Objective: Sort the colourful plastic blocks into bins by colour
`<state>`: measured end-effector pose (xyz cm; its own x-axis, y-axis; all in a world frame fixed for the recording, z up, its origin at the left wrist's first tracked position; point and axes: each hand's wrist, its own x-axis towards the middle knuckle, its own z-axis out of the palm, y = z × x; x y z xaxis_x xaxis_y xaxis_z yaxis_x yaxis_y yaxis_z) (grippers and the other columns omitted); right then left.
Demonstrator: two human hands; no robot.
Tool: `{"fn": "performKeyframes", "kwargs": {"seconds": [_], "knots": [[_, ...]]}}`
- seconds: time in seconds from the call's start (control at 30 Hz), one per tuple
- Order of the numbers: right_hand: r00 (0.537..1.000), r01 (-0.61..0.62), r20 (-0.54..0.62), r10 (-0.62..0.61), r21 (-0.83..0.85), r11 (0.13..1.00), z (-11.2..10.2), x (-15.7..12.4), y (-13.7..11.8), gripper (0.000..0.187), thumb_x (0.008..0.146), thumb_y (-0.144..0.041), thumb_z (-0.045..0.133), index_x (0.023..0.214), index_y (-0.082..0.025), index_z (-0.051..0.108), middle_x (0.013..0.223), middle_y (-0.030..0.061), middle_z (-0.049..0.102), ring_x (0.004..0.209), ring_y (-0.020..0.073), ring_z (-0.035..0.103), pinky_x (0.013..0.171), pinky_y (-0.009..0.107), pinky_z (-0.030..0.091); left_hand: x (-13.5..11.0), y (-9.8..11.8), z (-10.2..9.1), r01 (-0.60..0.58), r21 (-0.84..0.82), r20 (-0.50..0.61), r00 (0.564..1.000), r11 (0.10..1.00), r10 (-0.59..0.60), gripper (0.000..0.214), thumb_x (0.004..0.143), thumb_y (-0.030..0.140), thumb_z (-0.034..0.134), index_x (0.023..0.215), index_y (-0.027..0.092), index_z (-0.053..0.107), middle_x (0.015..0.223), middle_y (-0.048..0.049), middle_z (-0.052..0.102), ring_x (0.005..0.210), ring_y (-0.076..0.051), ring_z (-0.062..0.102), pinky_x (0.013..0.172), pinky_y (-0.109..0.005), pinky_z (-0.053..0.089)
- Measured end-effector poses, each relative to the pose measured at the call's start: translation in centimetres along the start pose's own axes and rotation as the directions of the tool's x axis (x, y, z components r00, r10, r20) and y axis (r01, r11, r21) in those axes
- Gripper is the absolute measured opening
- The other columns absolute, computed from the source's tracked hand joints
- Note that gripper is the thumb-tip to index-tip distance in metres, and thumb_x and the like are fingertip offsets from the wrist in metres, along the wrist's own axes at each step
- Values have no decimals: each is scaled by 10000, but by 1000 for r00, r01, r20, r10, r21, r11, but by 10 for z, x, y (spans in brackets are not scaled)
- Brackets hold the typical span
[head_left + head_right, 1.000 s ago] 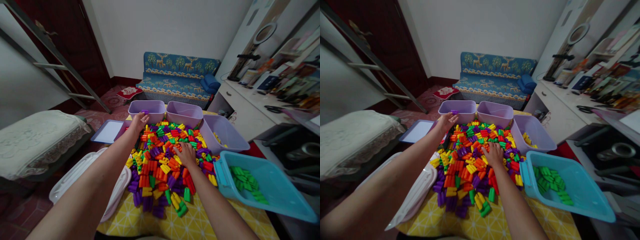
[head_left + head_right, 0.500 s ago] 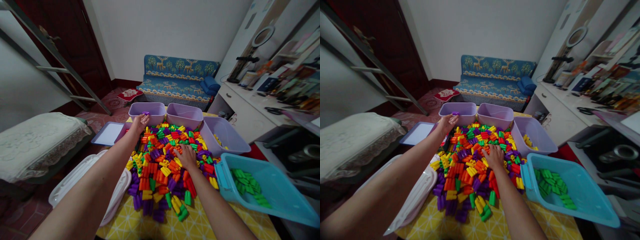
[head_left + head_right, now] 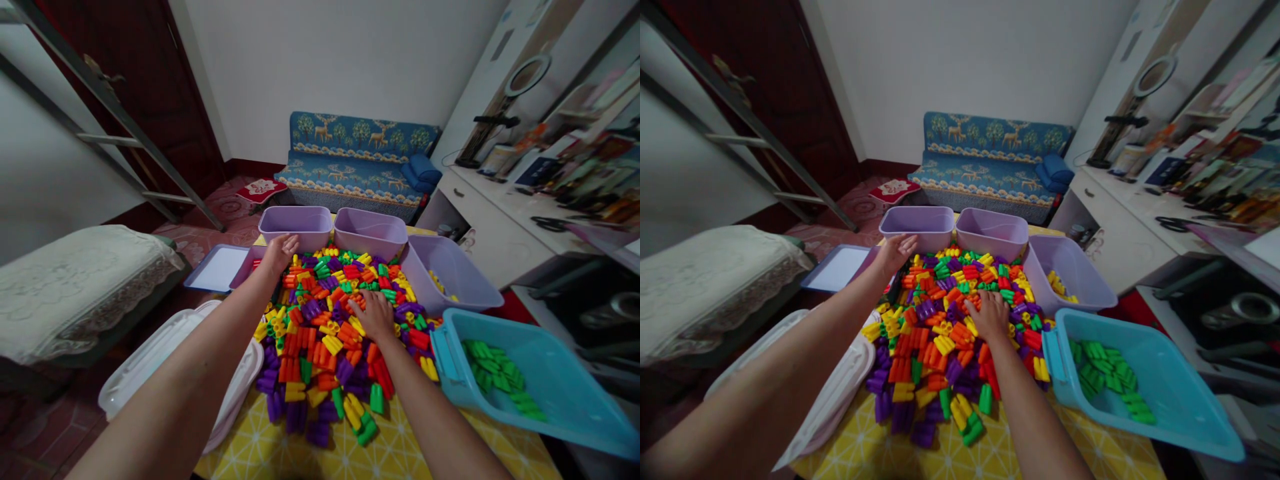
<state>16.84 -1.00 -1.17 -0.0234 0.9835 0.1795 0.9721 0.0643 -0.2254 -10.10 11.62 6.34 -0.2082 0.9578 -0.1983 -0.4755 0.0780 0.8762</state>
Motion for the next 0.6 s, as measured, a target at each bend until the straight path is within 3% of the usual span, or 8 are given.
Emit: {"fn": "performKeyframes", "kwargs": {"seconds": [0.13,0.33,0.37,0.47,0.53,0.6], "knots": [[1000,-2,5,2,4,1000,1,1,1,433,907,-539,473,1186,-222,572,1165,77,647,1146,246,483,896,362,354,-21,-25,-6,-39,250,84,996,967,19,393,734,180,643,1122,163,580,999,-83,699,932,-181,671,846,-336,529],[1000,0,-1,0,-2,1000,2,0,1,428,907,-543,469,1180,-229,570,1166,77,646,1134,249,490,885,361,357,-69,-65,-11,-222,525,289,954,821,73,356,622,209,749,975,175,716,1080,-75,710,1130,-287,590,1043,-450,413],[1000,2,-4,-2,1,1000,2,0,1,424,907,-541,469,1178,-231,570,1162,73,647,1132,248,491,885,360,358,-76,-70,-13,-294,574,329,937,764,113,361,632,209,745,991,186,718,1129,-76,692,1166,-288,569,1069,-448,390],[1000,9,-13,-9,9,1000,2,-1,1,408,910,-537,466,1165,-237,572,1157,68,648,1134,244,492,887,358,358,-92,-83,-19,-523,727,459,852,445,251,486,692,233,712,1174,208,651,1307,-98,583,1236,-277,520,1082,-438,389],[1000,11,-12,-11,8,1000,3,0,2,404,910,-537,465,1160,-239,574,1156,71,648,1137,243,492,887,358,359,-99,-90,-23,-529,789,453,845,314,284,592,695,245,716,1270,200,584,1368,-120,518,1261,-286,497,1074,-439,402],[1000,8,-6,-8,3,1000,3,0,2,409,909,-539,466,1164,-238,573,1157,75,648,1134,244,494,887,361,360,-105,-94,-25,-494,828,418,860,267,293,660,675,255,737,1306,190,553,1370,-129,505,1263,-299,490,1069,-445,406]]}}
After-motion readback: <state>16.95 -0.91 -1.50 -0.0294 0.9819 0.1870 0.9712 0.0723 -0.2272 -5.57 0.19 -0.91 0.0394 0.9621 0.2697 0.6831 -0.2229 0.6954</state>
